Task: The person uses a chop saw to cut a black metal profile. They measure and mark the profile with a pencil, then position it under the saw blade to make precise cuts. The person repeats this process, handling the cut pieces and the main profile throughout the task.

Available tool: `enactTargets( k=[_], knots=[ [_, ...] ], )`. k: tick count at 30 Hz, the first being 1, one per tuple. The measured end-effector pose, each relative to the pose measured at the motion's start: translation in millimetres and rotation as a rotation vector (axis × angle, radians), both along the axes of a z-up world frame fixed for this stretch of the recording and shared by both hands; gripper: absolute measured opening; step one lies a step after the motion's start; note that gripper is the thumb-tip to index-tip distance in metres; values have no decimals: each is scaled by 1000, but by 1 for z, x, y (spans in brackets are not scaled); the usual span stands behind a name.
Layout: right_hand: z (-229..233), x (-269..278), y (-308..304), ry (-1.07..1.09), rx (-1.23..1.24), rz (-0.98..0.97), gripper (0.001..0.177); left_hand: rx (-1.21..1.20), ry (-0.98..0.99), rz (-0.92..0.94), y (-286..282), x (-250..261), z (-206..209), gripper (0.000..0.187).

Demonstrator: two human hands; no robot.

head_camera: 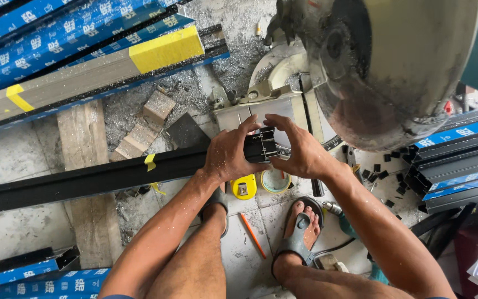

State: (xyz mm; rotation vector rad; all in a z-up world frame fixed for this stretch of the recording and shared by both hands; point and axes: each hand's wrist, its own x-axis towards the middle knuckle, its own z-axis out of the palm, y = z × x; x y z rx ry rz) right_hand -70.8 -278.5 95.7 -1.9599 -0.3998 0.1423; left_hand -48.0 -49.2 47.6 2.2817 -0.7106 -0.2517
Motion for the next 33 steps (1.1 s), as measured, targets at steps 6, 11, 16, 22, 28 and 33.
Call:
enactTargets(
  k=[6, 11, 16, 22, 28, 33],
  knots=[
    [-2, -3, 3, 34, 46, -7, 87, -21, -33, 37, -2, -1, -10, 118],
    [-6, -4, 3, 43, 58, -4, 87, -15, -57, 53, -7, 0, -9, 118],
    [-8, -9, 1, 27, 74, -41, 93, -3, -86, 47, -8, 2, -17, 117],
    [-10, -46, -10, 78, 214, -279, 93, -14, -107, -8, -6, 1, -12, 110],
    [-52, -148, -38, -8, 100, -742, 67, 24, -182, -50, -9, 2, -5, 96],
    [-80, -263, -78, -16, -213, -1086, 54, 4, -232, -49, -13, 0, -2, 94]
  ],
)
